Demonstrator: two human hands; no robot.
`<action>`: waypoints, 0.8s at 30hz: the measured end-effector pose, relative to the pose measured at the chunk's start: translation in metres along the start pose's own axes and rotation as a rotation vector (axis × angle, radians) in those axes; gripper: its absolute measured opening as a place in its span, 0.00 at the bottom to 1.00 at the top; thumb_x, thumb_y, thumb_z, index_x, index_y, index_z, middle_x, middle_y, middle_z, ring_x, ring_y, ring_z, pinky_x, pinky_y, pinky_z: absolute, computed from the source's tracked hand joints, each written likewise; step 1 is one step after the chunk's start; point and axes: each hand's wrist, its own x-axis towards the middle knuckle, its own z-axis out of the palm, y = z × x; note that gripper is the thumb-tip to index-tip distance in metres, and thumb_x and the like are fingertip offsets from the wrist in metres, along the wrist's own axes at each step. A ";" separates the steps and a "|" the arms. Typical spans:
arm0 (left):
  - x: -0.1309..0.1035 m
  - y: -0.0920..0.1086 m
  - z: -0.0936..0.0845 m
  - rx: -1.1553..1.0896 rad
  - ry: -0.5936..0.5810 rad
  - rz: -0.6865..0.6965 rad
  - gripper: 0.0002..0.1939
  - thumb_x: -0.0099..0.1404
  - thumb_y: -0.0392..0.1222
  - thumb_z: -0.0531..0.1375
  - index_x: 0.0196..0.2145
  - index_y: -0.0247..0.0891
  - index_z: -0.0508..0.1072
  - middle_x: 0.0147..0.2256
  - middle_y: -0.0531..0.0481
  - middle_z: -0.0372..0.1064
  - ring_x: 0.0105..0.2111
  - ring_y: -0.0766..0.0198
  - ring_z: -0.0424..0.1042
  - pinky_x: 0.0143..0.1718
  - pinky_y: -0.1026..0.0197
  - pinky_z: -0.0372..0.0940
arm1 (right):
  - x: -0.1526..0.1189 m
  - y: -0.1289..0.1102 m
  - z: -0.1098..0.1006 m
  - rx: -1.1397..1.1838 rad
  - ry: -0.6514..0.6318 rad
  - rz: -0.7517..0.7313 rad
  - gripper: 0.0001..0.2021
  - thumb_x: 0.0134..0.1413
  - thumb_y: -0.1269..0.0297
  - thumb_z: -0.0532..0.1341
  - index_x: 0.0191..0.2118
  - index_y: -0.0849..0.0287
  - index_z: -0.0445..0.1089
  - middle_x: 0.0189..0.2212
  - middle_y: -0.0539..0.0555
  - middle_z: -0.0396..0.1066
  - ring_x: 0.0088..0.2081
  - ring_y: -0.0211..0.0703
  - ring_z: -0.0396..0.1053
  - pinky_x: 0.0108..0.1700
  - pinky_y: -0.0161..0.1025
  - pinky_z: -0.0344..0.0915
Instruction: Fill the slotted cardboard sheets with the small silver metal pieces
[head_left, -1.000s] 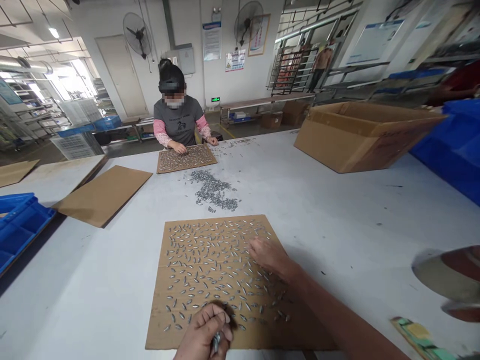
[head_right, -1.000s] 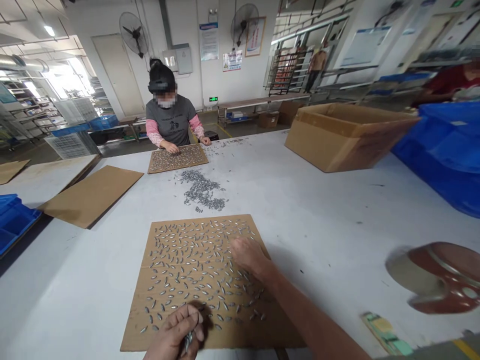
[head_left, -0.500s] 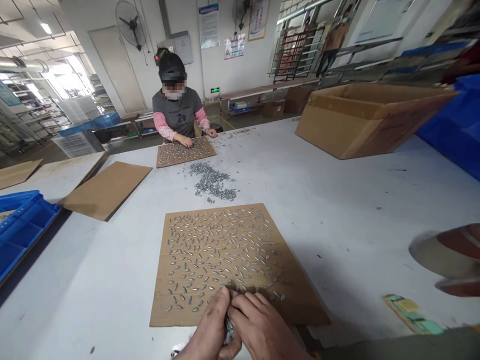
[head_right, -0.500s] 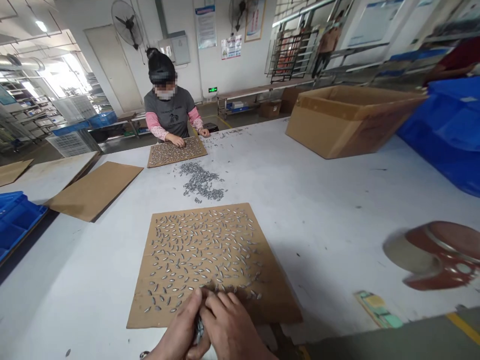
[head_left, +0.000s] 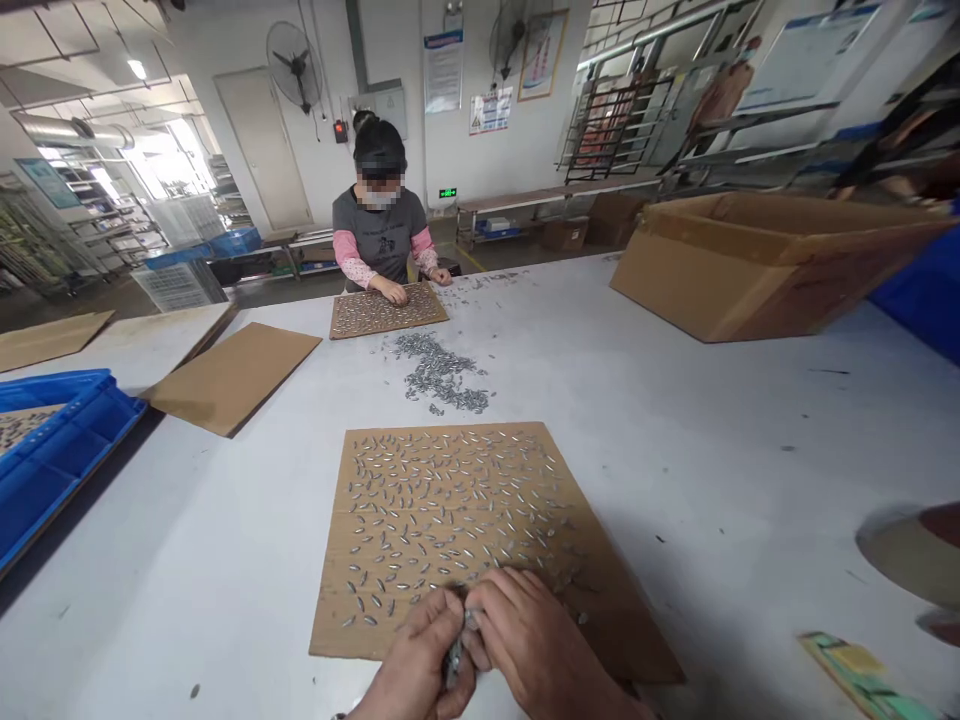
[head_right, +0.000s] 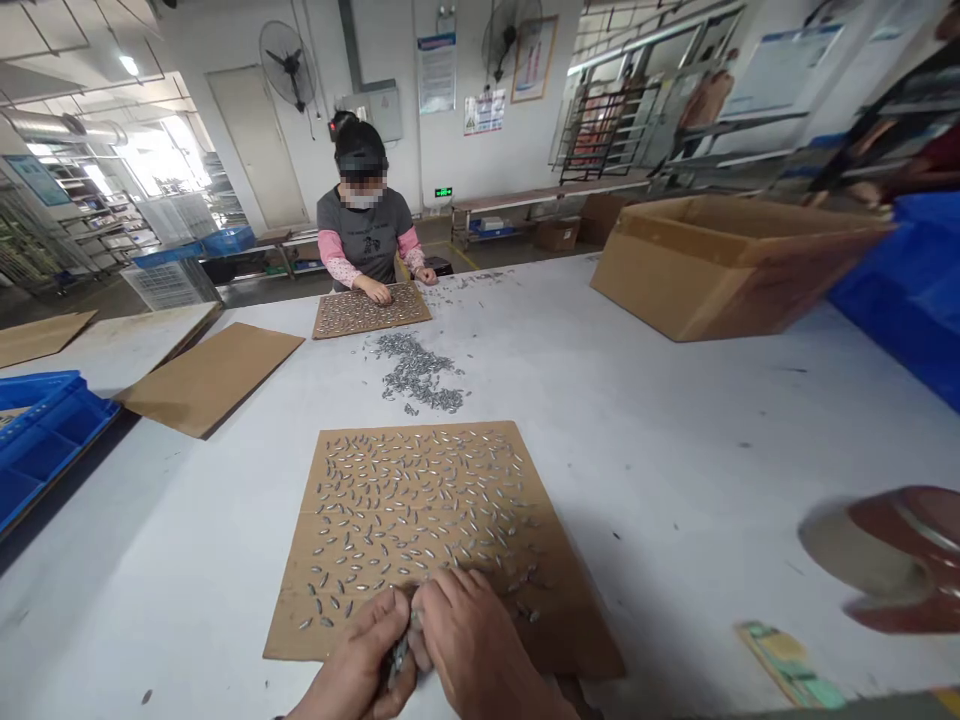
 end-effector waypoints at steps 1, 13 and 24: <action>0.001 0.001 -0.001 0.004 -0.012 0.027 0.31 0.54 0.69 0.70 0.30 0.40 0.62 0.23 0.57 0.67 0.12 0.78 0.49 0.14 0.67 0.33 | 0.003 0.000 -0.001 0.043 -0.007 0.017 0.11 0.63 0.75 0.52 0.33 0.54 0.65 0.31 0.51 0.70 0.33 0.43 0.67 0.38 0.40 0.59; 0.015 -0.004 -0.021 -0.251 0.090 0.064 0.30 0.49 0.61 0.75 0.33 0.38 0.66 0.25 0.52 0.72 0.14 0.76 0.56 0.15 0.68 0.34 | 0.104 0.079 0.004 -0.015 -0.229 0.370 0.11 0.62 0.71 0.54 0.32 0.57 0.72 0.36 0.55 0.74 0.40 0.44 0.70 0.42 0.37 0.60; 0.015 -0.004 -0.024 -0.267 0.080 0.071 0.32 0.48 0.66 0.74 0.33 0.38 0.66 0.24 0.51 0.72 0.13 0.76 0.56 0.14 0.67 0.34 | 0.110 0.076 0.006 -0.062 -0.211 0.402 0.07 0.62 0.70 0.56 0.36 0.58 0.70 0.37 0.54 0.74 0.40 0.43 0.70 0.42 0.37 0.58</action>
